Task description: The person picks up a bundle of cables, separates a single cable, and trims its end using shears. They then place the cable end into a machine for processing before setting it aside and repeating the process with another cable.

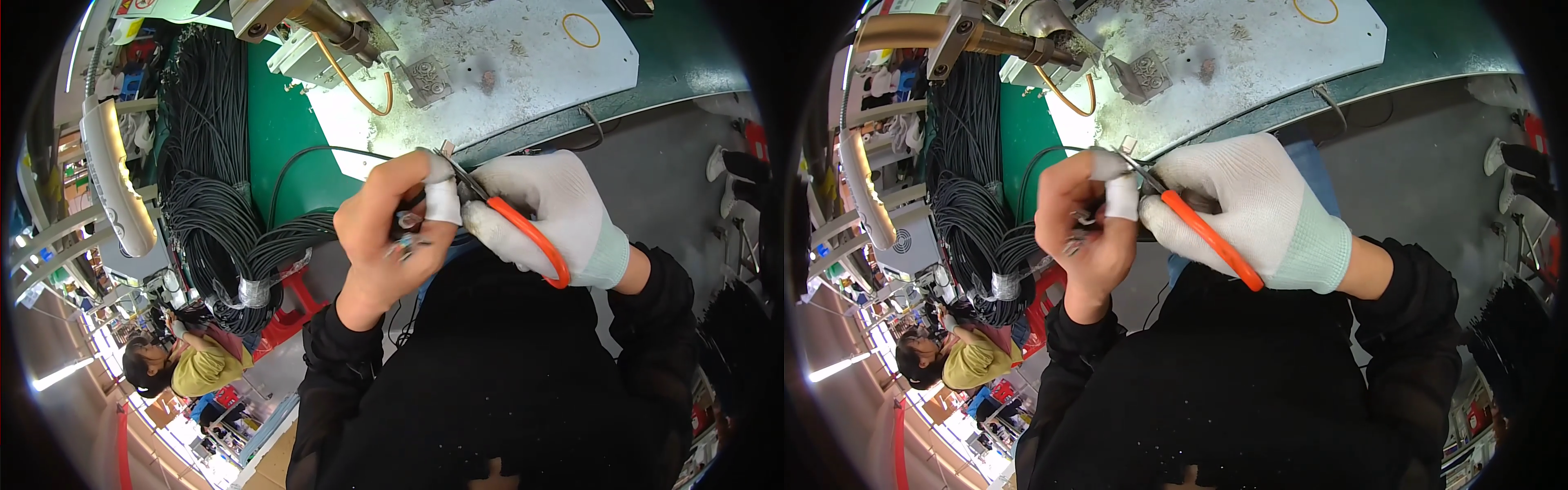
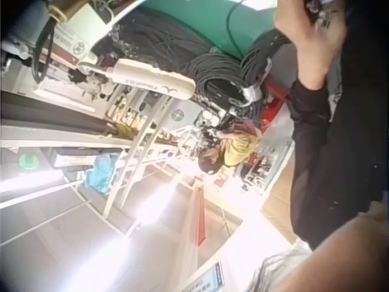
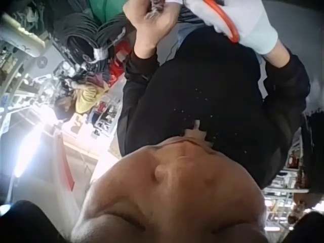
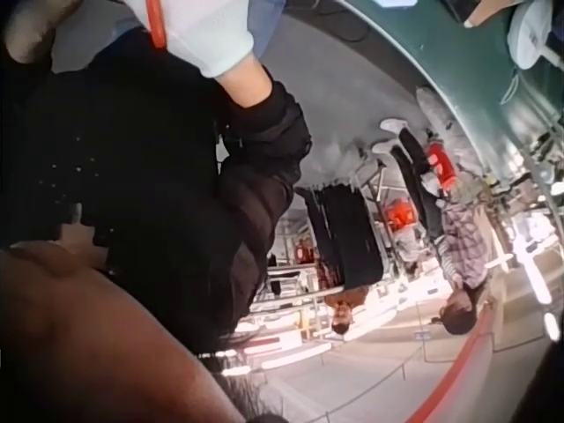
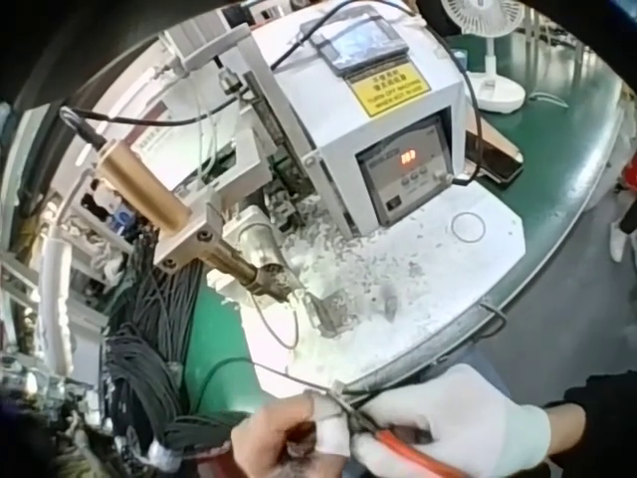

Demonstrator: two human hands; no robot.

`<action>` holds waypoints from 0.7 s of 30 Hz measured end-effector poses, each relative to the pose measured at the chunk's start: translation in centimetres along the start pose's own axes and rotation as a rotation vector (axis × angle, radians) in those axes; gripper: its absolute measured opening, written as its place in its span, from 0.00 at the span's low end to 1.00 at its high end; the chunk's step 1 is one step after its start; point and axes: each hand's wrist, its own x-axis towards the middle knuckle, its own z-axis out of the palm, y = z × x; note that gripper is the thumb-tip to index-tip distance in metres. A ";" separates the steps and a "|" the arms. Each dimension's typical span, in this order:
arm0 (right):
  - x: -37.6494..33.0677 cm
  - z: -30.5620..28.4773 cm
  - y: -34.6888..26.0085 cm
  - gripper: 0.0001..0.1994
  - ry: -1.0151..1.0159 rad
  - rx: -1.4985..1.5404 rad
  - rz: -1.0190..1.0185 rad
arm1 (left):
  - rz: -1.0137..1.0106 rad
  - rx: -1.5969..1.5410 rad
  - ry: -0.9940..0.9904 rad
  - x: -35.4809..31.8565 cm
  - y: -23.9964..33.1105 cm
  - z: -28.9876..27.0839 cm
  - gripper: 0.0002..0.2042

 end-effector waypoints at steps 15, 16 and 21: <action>1.4 1.0 1.9 0.04 0.332 -0.571 -0.544 | -0.316 -0.220 0.054 0.7 0.2 -0.3 0.06; 1.4 1.1 1.6 0.05 0.283 -0.502 -0.495 | -0.360 -0.279 0.035 0.8 0.1 -0.4 0.06; 0.7 0.3 0.1 0.08 -0.129 0.234 0.159 | -0.587 -0.620 0.069 1.1 -1.2 -1.4 0.06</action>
